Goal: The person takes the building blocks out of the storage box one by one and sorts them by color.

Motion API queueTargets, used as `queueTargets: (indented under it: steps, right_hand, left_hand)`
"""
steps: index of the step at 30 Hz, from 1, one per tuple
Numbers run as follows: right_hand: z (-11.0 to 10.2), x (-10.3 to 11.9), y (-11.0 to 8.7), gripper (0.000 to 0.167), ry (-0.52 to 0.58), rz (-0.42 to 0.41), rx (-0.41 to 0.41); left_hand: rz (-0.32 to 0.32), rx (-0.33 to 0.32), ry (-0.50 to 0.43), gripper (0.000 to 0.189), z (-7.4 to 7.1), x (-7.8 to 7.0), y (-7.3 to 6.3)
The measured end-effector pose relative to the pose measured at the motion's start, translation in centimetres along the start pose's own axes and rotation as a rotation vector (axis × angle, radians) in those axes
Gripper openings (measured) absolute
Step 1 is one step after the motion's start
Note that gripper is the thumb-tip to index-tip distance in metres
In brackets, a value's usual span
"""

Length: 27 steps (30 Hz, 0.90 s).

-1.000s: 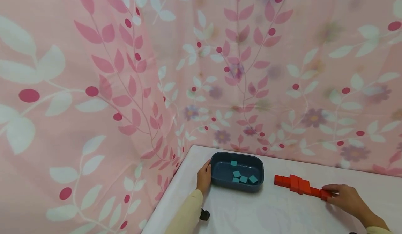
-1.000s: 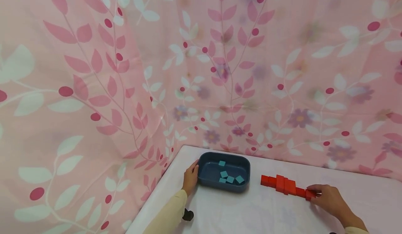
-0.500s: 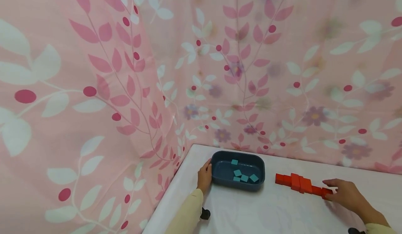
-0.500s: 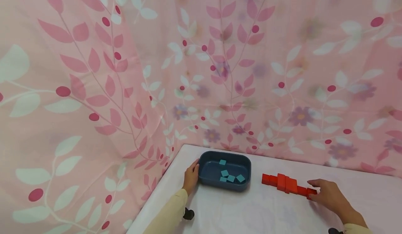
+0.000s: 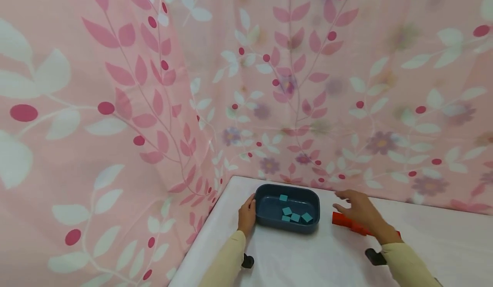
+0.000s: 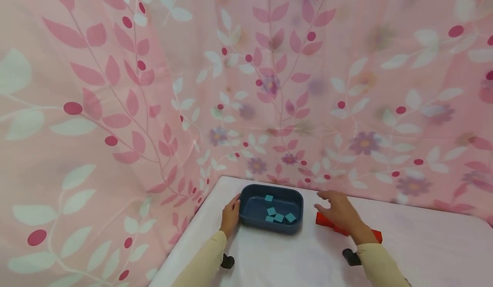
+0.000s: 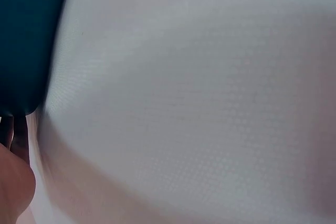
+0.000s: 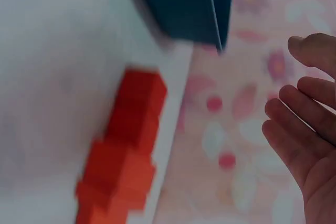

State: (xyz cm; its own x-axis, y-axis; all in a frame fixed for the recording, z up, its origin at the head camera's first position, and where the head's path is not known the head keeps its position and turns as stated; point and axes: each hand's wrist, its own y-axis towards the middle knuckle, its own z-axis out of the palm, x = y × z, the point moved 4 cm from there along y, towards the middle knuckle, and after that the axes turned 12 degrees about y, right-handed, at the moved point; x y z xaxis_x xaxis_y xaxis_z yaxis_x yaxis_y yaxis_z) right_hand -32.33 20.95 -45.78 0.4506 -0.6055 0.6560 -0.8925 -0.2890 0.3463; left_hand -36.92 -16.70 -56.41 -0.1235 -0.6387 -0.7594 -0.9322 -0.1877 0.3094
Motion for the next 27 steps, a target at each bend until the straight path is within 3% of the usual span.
queueTargets:
  steps: [5,10,18,27]
  right_hand:
    - [5.6,1.6,2.1,0.042,-0.005,0.0,0.088]
    - [8.8,2.3,3.3,0.039,-0.08,0.039,0.175]
    - [10.9,3.1,4.1,0.027,-0.174,0.1,0.294]
    - [12.4,3.0,4.8,0.028,-0.229,0.176,0.351]
  left_hand:
    - [-0.019,0.002,0.004,0.036,-0.3,-0.2,0.0]
    - [-0.023,-0.022,-0.005,0.035,-0.4,-0.5,-0.3]
    - [-0.008,-0.042,0.018,0.034,-0.4,-0.6,-0.6]
    - [0.003,-0.033,0.013,0.034,-0.5,-0.4,-0.5]
